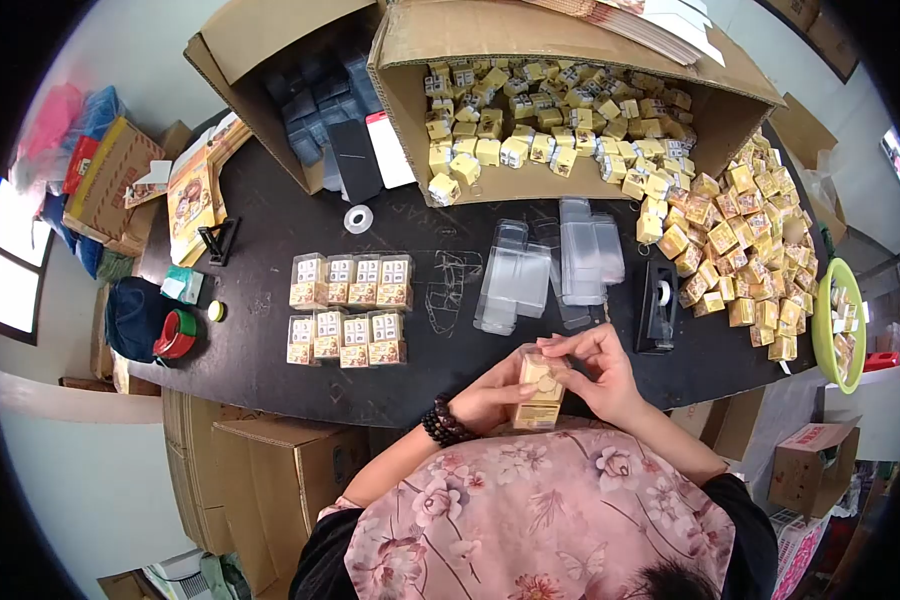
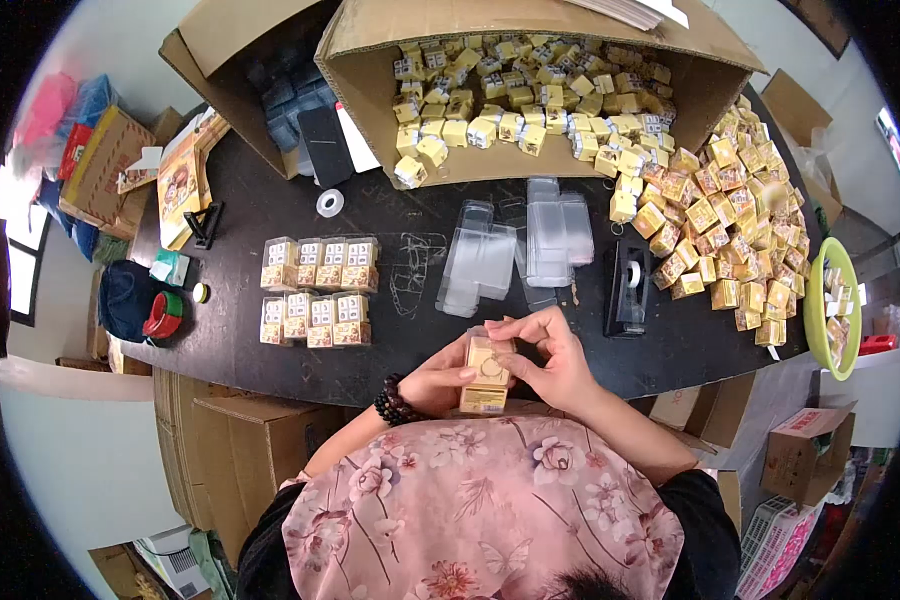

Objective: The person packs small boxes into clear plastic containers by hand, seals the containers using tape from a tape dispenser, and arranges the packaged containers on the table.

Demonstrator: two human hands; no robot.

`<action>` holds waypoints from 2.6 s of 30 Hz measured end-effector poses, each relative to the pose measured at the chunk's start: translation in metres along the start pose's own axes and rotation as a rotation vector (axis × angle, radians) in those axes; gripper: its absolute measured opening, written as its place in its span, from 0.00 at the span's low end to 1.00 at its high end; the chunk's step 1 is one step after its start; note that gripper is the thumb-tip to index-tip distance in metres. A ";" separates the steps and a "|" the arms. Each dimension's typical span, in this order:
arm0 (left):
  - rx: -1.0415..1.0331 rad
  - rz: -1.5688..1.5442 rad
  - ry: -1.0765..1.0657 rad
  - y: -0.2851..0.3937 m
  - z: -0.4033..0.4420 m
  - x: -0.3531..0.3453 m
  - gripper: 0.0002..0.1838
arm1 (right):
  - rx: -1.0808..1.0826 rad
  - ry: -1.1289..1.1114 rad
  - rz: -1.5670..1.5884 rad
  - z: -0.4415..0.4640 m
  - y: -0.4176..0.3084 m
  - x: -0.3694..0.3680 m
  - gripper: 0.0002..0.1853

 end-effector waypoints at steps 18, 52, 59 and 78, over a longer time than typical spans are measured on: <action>-0.005 0.131 -0.055 -0.014 0.024 -0.011 0.27 | 0.169 -0.042 -0.550 -0.032 -0.002 0.028 0.13; 0.132 0.638 -0.258 -0.091 0.169 -0.003 0.35 | -0.709 0.742 0.223 -0.100 0.023 0.147 0.05; -0.120 0.636 -0.092 -0.095 0.154 0.012 0.26 | -0.639 0.716 0.252 -0.104 0.047 0.152 0.03; -0.540 1.195 0.099 0.007 0.045 -0.019 0.27 | -0.714 0.176 0.261 -0.028 0.000 0.032 0.06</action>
Point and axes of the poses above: each hand's wrist, its own z-axis towards the middle knuckle, its own x-axis out of the back of the hand, y = z × x, the point moved 1 cm from there along z, towards the middle knuckle, and after that the axes turned 8 degrees about -x, right-handed, at the moved point
